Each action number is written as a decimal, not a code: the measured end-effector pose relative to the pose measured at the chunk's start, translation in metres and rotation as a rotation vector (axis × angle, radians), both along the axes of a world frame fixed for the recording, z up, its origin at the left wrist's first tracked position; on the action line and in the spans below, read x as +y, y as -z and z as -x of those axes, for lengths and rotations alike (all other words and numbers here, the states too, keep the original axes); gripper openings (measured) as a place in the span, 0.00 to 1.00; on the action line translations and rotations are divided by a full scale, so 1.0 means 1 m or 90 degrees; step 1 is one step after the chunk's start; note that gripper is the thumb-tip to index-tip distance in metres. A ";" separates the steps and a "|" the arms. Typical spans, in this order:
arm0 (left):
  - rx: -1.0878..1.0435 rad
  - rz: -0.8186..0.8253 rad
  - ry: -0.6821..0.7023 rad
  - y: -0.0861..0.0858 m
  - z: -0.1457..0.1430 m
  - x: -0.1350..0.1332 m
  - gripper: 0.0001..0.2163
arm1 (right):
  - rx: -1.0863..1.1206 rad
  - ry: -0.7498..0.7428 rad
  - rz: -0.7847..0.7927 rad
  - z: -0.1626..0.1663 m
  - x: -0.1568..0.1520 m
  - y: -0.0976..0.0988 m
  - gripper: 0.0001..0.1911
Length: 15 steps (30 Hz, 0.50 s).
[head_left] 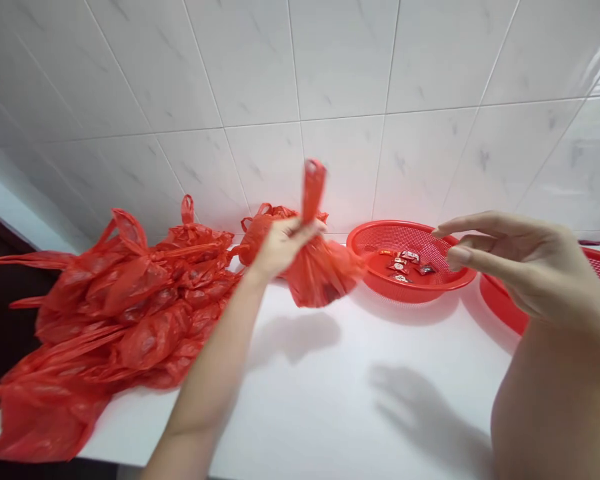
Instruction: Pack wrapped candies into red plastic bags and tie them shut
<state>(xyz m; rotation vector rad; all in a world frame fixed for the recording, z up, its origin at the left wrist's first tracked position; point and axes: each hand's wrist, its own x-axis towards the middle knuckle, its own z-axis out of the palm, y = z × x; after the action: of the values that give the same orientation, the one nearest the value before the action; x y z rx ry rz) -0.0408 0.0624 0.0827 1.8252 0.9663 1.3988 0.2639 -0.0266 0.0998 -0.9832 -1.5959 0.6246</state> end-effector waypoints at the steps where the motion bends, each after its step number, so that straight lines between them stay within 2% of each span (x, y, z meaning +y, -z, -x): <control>1: -0.022 -0.052 -0.083 -0.015 0.018 0.006 0.15 | 0.000 0.012 -0.002 -0.001 -0.001 0.000 0.15; 3: -0.047 -0.147 -0.249 -0.047 0.055 0.021 0.09 | -0.008 0.031 -0.007 -0.001 -0.003 -0.001 0.12; 5: -0.059 -0.235 -0.425 -0.078 0.092 0.034 0.08 | -0.031 0.038 -0.008 0.000 -0.004 -0.002 0.11; 8: -0.036 -0.315 -0.654 -0.108 0.144 0.045 0.09 | -0.067 0.022 -0.001 0.004 -0.004 -0.004 0.12; 10: 0.036 -0.271 -0.786 -0.109 0.171 0.045 0.08 | -0.082 -0.004 0.014 0.007 -0.003 -0.005 0.14; 12: 0.171 -0.112 -0.887 -0.097 0.190 0.040 0.09 | -0.113 -0.029 0.022 0.010 -0.001 -0.003 0.15; 13: 0.242 -0.016 -0.911 -0.087 0.196 0.036 0.10 | -0.140 -0.041 0.016 0.011 0.000 -0.002 0.15; 15: 0.382 0.118 -0.905 -0.063 0.202 0.028 0.11 | -0.206 -0.074 -0.009 0.013 0.002 0.000 0.15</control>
<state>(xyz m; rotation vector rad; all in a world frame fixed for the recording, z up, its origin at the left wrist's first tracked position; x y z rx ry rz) -0.2433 0.0907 0.1455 1.3156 2.9290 1.2748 0.2504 -0.0243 0.0997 -1.0252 -1.9504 0.5518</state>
